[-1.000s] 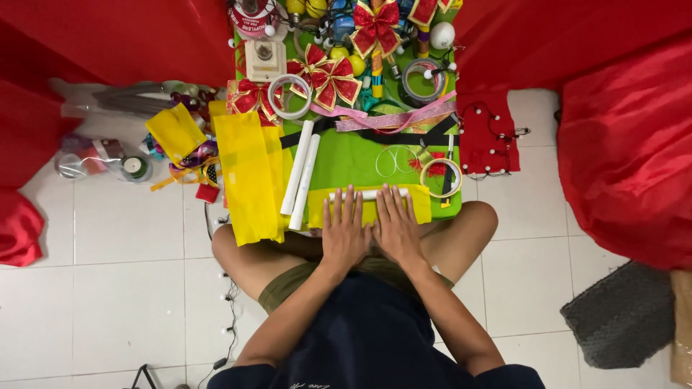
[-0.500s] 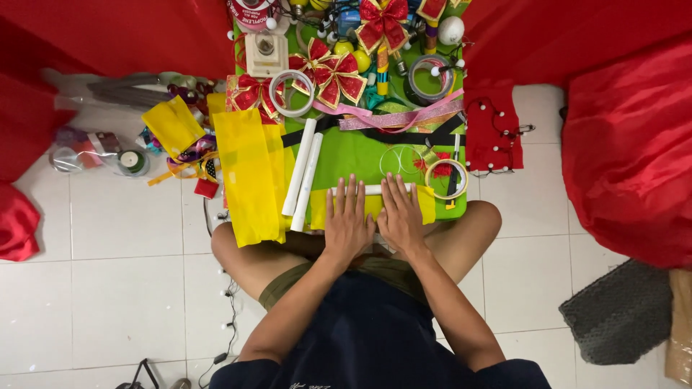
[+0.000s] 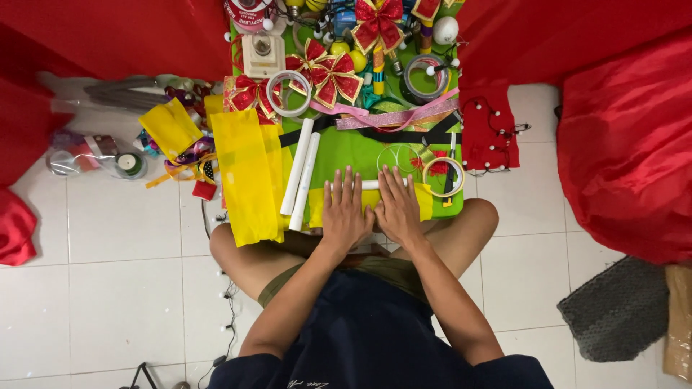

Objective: Assembling decorative items by wrapping paper around tubes and taping them to a base.

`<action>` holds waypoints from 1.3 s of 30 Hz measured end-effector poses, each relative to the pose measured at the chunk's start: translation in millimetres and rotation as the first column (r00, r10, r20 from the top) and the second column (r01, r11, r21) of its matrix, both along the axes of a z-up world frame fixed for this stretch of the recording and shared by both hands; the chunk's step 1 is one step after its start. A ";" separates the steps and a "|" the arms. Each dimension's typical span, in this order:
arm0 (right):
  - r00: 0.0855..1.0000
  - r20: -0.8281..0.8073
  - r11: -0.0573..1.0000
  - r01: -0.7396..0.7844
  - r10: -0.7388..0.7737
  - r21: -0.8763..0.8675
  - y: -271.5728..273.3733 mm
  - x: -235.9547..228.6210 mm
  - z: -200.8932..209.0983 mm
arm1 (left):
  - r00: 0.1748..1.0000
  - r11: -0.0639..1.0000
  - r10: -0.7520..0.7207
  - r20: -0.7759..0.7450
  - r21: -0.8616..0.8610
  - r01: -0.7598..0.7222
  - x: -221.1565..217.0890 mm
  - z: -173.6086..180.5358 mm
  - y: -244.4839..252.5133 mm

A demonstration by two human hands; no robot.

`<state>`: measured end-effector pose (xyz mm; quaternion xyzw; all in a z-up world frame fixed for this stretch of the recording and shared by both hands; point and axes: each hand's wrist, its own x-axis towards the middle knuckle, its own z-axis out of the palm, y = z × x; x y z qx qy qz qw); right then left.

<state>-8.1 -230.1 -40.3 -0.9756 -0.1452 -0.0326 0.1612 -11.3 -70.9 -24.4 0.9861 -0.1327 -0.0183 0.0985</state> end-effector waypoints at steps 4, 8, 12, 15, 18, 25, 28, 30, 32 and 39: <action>1.000 -0.005 1.000 -0.007 0.007 0.000 -0.5 -2.9 2.8 | 1.000 1.000 0.000 0.020 -0.003 0.000 -3.7 -1.4 0.6; 1.000 -0.013 1.000 -0.010 0.010 0.013 -2.1 -14.4 -1.5 | 0.999 0.999 -0.021 0.032 0.026 0.020 -17.2 2.3 3.9; 0.999 0.027 1.000 -0.017 0.018 -0.022 -2.6 -31.7 -5.4 | 0.998 0.999 -0.031 0.048 0.038 0.029 -34.3 7.7 5.6; 0.999 0.032 1.000 -0.011 0.011 -0.019 -2.2 -42.5 -9.4 | 0.998 0.999 -0.036 0.054 0.034 0.035 -44.0 6.2 6.4; 0.999 0.040 1.000 -0.004 0.004 -0.021 -0.2 -49.6 -8.7 | 0.997 0.999 -0.039 0.073 0.030 0.036 -50.5 3.3 6.8; 0.998 0.069 1.000 0.008 -0.007 -0.018 1.3 -57.1 -9.1 | 0.993 0.997 -0.044 0.112 0.069 0.037 -57.5 -0.8 6.3; 0.997 0.076 0.999 0.009 -0.006 -0.040 0.9 -59.7 -3.9 | 0.991 0.997 -0.041 0.126 0.073 0.032 -60.7 -0.9 6.0; 0.999 0.038 1.000 0.026 -0.027 0.013 2.6 -58.7 7.0 | 0.989 0.997 -0.047 0.137 0.062 0.039 -61.1 -0.8 7.3; 0.996 0.081 0.999 0.043 -0.045 0.025 5.1 -52.5 16.2 | 0.990 0.997 -0.043 0.138 0.072 0.033 -60.3 0.3 8.2; 0.991 0.065 0.992 -0.116 0.119 -0.045 1.2 -18.4 17.6 | 0.993 0.997 -0.045 0.108 0.064 0.038 -63.6 4.4 7.6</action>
